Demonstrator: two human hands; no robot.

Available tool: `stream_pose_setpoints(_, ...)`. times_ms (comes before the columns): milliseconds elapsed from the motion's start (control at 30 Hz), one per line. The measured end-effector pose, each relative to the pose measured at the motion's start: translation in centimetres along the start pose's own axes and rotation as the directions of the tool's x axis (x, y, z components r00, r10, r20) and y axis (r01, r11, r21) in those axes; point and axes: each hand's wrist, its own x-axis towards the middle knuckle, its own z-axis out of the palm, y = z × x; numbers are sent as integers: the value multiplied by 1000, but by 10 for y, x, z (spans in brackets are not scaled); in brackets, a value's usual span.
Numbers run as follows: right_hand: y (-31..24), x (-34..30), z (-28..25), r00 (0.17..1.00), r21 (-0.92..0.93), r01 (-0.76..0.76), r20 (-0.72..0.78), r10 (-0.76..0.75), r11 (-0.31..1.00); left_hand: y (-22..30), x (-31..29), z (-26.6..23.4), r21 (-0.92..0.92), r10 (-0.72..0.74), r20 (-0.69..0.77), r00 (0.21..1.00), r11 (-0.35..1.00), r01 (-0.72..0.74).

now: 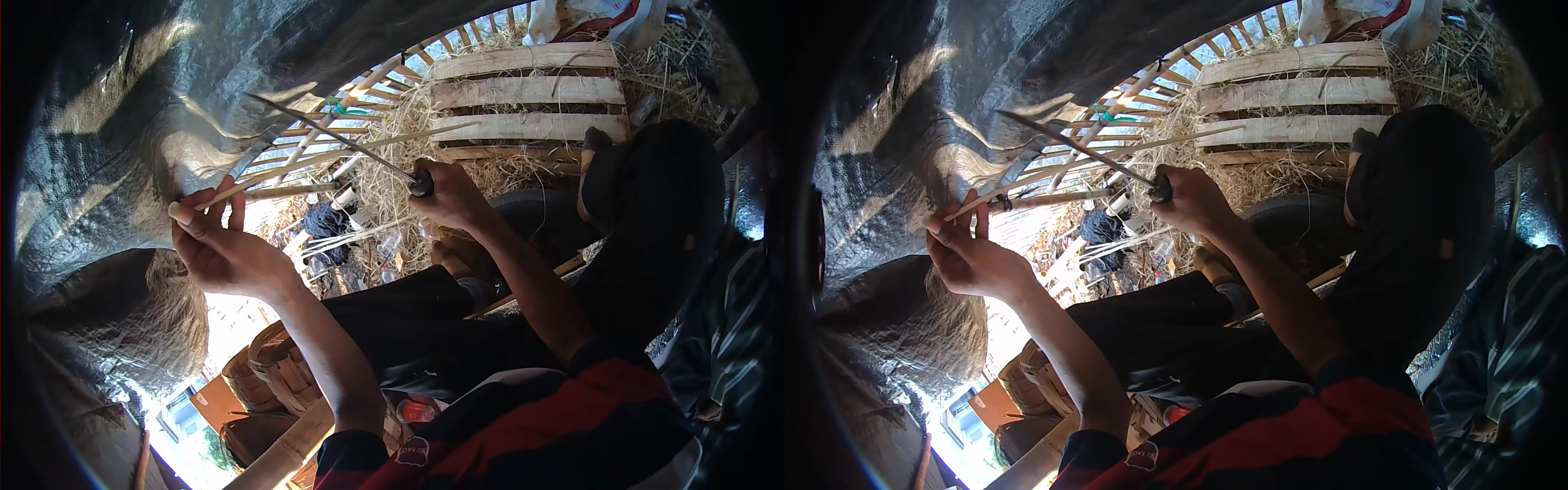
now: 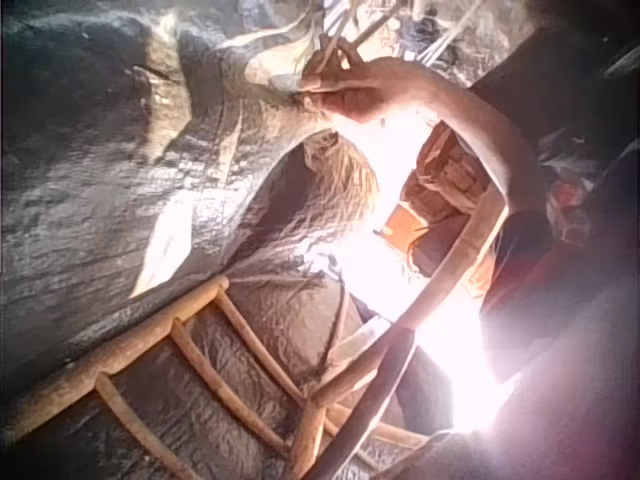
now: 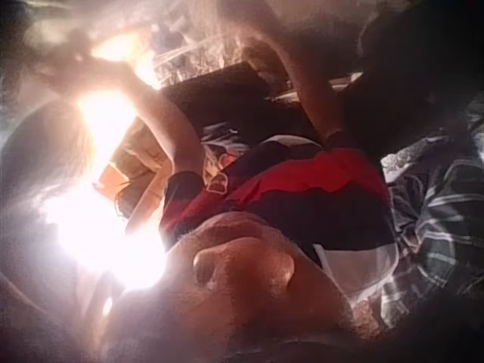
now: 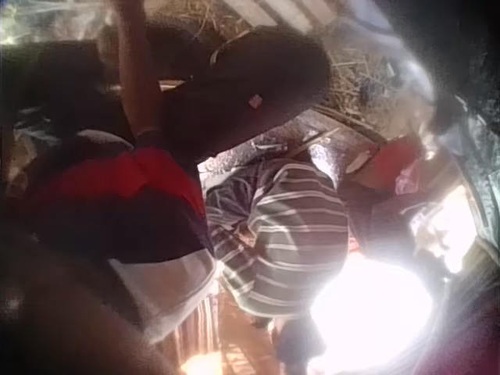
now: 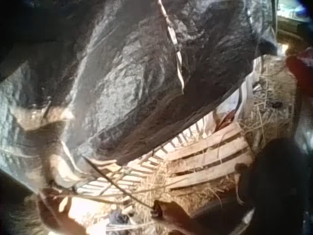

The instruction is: The person uses a machete to shave and thin a strip of bamboo against a wooden support and then picks up a phone.

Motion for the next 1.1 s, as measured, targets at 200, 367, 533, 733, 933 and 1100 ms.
stream_pose_setpoints(200,53,-9,-14,996,-46,-88,-24,87,995,-2,-18,11,47,6,34,999,999,-8)
stream_pose_setpoints(367,67,-12,-16,973,-32,-224,-63,221,974,-21,-29,29,-289,71,177,982,957,-17)
stream_pose_setpoints(533,34,-4,-22,996,14,-82,23,81,997,-34,-56,66,-532,-148,142,979,822,202)
stream_pose_setpoints(733,38,12,-19,994,67,-103,46,100,992,-41,-38,64,-642,-187,348,919,667,379)
stream_pose_setpoints(933,53,8,-10,974,-38,-225,-25,224,974,-47,-31,62,-669,-175,387,905,622,406)
stream_pose_setpoints(1100,129,-6,-15,916,-52,-381,-157,369,923,-47,-36,72,-723,-119,408,905,564,399)
